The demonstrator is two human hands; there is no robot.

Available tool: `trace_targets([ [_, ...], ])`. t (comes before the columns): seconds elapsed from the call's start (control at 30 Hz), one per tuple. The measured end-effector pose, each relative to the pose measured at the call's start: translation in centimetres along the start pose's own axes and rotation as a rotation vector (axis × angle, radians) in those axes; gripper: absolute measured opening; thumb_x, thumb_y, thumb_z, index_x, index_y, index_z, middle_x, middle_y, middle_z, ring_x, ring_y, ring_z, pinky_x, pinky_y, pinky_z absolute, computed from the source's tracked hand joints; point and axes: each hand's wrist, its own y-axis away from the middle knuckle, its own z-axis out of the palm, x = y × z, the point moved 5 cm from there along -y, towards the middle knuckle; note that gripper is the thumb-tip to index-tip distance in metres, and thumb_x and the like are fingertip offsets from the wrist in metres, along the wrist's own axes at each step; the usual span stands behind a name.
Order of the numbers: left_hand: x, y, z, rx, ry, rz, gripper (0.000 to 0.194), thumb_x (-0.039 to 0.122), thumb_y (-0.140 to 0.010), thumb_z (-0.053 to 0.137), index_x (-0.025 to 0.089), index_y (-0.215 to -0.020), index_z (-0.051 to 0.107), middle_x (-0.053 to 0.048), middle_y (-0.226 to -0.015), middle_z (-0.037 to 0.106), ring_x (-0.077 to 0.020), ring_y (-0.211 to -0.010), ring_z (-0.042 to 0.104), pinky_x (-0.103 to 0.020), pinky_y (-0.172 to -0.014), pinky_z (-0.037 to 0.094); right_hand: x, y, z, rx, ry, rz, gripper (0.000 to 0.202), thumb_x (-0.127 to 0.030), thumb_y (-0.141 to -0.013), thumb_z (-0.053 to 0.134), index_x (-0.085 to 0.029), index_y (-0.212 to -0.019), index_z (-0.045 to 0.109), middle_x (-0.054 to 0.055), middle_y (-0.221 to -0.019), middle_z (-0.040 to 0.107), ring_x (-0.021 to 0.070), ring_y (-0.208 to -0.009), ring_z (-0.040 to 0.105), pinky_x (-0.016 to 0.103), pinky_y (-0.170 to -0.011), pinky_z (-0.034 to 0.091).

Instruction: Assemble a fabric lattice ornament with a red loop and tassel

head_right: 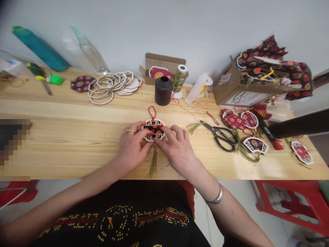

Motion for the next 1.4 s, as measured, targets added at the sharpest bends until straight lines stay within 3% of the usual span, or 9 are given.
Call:
trace_targets([
  [0.47,0.0,0.0,0.0,-0.009,0.018,-0.006,0.017,0.018,-0.079,0.061,0.021,-0.095,0.065,-0.008,-0.127,0.051,-0.0303,-0.113,0.046,-0.05,-0.095,0.04,0.1,0.1,0.0,0.024,0.046,-0.005,0.045,-0.004,-0.079,0.052,-0.026,-0.118,0.058,0.009,-0.131,0.045,0.03,-0.113,0.037,0.045,-0.087,0.037],
  [0.73,0.1,0.0,-0.1,-0.006,0.02,-0.004,0.017,0.018,-0.079,0.061,0.022,-0.095,0.064,-0.007,-0.126,0.052,-0.0297,-0.112,0.046,-0.05,-0.094,0.041,0.9,0.6,-0.4,0.081,-0.093,0.121,0.058,0.001,-0.073,0.049,-0.023,-0.126,0.055,0.012,-0.127,0.048,0.0315,-0.112,0.036,0.051,-0.089,0.04],
  [0.87,0.0,0.0,-0.1,0.005,0.016,0.002,0.017,0.018,-0.079,0.061,0.022,-0.095,0.064,-0.008,-0.126,0.052,-0.03,-0.111,0.046,-0.05,-0.094,0.041,0.3,0.7,-0.6,0.087,-0.213,0.099,0.057,0.002,-0.076,0.048,-0.028,-0.123,0.057,0.007,-0.127,0.049,0.0285,-0.113,0.037,0.05,-0.093,0.04],
  [1.07,0.0,0.0,-0.1,-0.008,0.009,-0.004,0.019,0.016,-0.078,0.061,0.021,-0.095,0.064,-0.007,-0.127,0.052,-0.03,-0.111,0.046,-0.049,-0.095,0.041,-0.2,1.0,0.3,0.023,-0.122,0.038,0.057,0.002,-0.075,0.05,-0.029,-0.122,0.059,0.008,-0.134,0.039,0.0301,-0.117,0.032,0.047,-0.093,0.041],
  [1.4,0.0,0.0,0.0,-0.021,0.015,-0.008,0.02,0.017,-0.078,0.061,0.021,-0.097,0.065,-0.008,-0.127,0.051,-0.0301,-0.113,0.045,-0.05,-0.096,0.04,0.1,0.7,-0.1,0.049,-0.132,0.047,0.055,0.002,-0.076,0.05,-0.03,-0.119,0.062,0.007,-0.132,0.04,0.0282,-0.114,0.033,0.047,-0.096,0.039],
])
